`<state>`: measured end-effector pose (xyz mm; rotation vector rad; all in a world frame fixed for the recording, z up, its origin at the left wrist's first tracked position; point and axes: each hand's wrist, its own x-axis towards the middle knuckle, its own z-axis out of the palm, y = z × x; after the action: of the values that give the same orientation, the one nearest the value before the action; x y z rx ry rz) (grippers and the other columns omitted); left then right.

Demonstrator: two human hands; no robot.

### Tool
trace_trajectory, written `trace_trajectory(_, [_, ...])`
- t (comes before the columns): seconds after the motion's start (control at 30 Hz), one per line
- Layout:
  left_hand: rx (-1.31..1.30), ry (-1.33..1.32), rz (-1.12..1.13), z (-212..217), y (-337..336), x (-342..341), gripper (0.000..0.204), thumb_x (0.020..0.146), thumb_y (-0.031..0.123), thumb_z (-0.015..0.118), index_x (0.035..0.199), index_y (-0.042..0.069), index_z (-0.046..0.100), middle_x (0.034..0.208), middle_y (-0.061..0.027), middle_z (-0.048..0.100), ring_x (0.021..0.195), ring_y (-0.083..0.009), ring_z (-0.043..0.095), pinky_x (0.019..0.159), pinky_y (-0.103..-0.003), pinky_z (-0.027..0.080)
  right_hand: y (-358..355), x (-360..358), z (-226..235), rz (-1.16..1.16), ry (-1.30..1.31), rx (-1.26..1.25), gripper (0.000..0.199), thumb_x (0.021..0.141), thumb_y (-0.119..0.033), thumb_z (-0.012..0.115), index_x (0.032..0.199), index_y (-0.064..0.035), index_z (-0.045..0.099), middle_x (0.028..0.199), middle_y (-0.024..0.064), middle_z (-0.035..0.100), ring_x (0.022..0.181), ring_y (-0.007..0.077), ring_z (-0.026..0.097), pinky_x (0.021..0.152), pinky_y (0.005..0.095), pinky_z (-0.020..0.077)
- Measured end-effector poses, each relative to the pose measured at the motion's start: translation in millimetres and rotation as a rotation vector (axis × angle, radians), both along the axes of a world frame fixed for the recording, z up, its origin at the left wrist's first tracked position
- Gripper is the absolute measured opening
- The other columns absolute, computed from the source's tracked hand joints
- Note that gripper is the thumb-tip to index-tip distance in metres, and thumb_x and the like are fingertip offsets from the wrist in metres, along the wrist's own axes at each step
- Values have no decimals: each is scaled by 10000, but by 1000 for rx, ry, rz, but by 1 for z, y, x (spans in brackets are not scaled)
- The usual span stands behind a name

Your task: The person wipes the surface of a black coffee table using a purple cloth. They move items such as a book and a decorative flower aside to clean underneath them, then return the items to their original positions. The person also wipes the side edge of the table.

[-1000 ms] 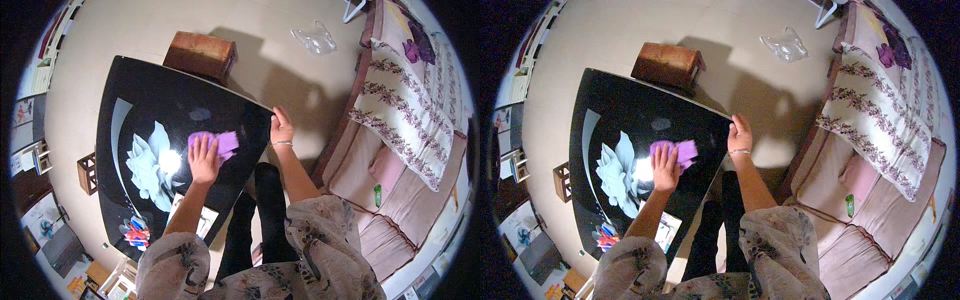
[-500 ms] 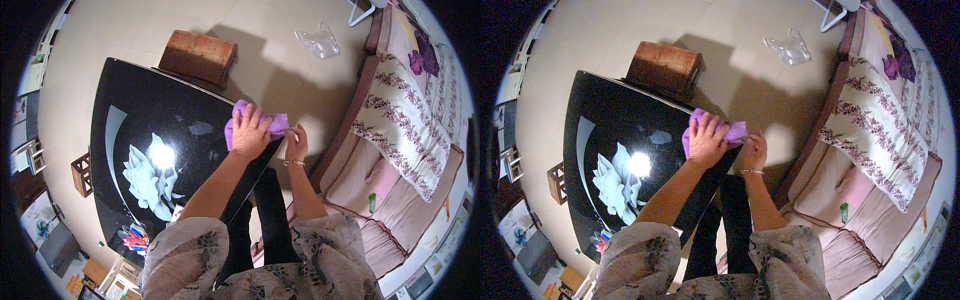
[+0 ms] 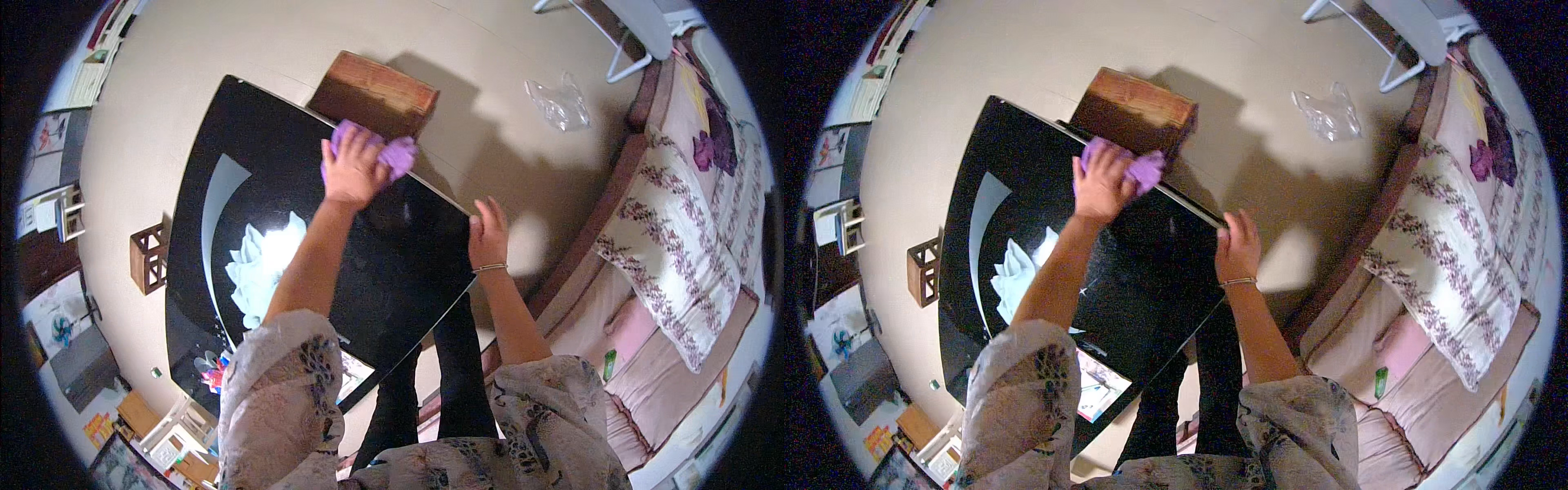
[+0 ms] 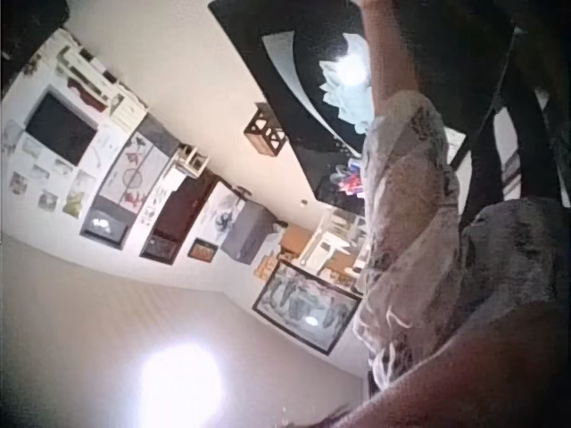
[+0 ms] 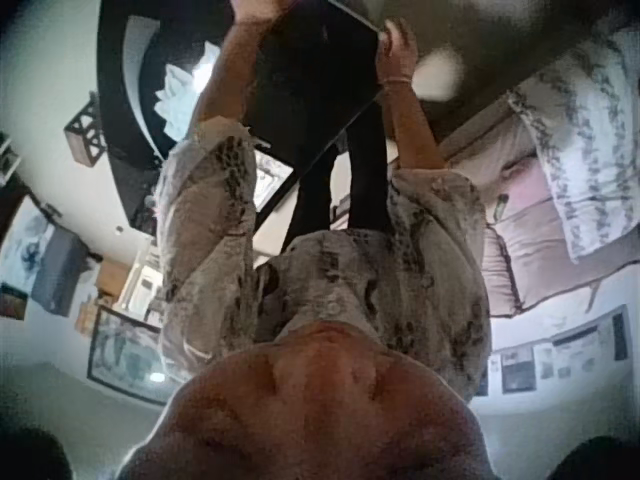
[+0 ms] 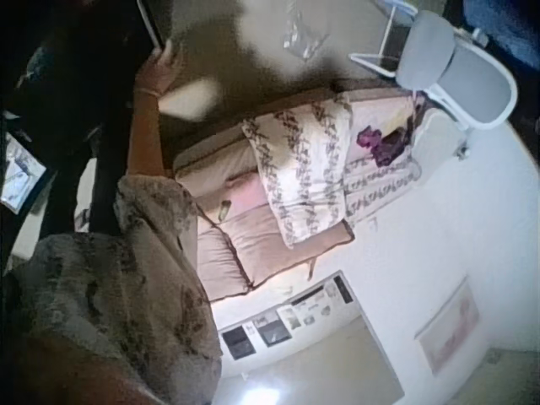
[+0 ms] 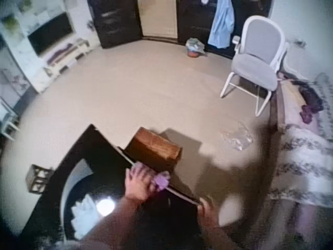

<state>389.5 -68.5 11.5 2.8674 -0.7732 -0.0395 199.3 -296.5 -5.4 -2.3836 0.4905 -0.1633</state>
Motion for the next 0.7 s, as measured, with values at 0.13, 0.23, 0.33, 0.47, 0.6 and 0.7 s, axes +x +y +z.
trace_trajectory(0.13, [48, -32, 97, 9, 27, 1, 464, 932, 326, 500, 1378, 206, 461, 1475, -91, 387, 1403, -308, 282, 1104, -627, 163, 37, 47, 4, 184, 97, -168, 405, 907, -258, 548, 1286, -118, 525, 1298, 143, 544, 1224, 345, 476, 1063, 497, 308])
trace_trajectory(0.23, [28, 36, 123, 15, 51, -45, 514, 925, 304, 516, 1418, 198, 420, 1512, -121, 332, 1419, -328, 253, 1127, -588, 133, 66, 85, -1, 260, 221, -173, 388, 920, -295, 532, 1272, -130, 525, 1251, 97, 577, 1189, 285, 508, 1053, 487, 313])
trace_trajectory(0.33, [6, 132, 265, 14, 96, -107, 538, 892, 271, 562, 1405, 168, 439, 1507, -152, 330, 1410, -348, 269, 1112, -603, 147, 85, 121, 4, 270, 280, -217, 356, 946, -326, 490, 1229, -119, 554, 1145, 88, 641, 1106, 279, 562, 991, 489, 369])
trace_trajectory(0.47, [59, 275, 182, 8, 80, -181, 605, 789, 260, 644, 1359, 142, 481, 1465, -155, 381, 1383, -408, 289, 1063, -629, 195, 105, 148, 11, 85, 392, -132, 355, 963, -357, 441, 1177, -123, 601, 1094, 110, 666, 1035, 310, 603, 930, 478, 425])
trace_trajectory(0.6, [-89, 279, -88, 9, 56, -139, 539, 812, 262, 631, 1336, 216, 516, 1461, -94, 404, 1379, -326, 319, 1099, -601, 206, 104, 145, -4, 118, 286, -144, 364, 968, -361, 412, 1137, -115, 620, 1069, 122, 666, 1030, 317, 599, 918, 464, 434])
trace_trajectory(0.7, [18, 121, 209, 9, 94, -61, 543, 833, 276, 602, 1360, 202, 494, 1479, -100, 383, 1397, -331, 290, 1113, -598, 180, 113, 156, 6, 140, 330, -241, 360, 969, -370, 413, 1118, -109, 611, 1074, 126, 652, 1062, 308, 578, 942, 468, 414])
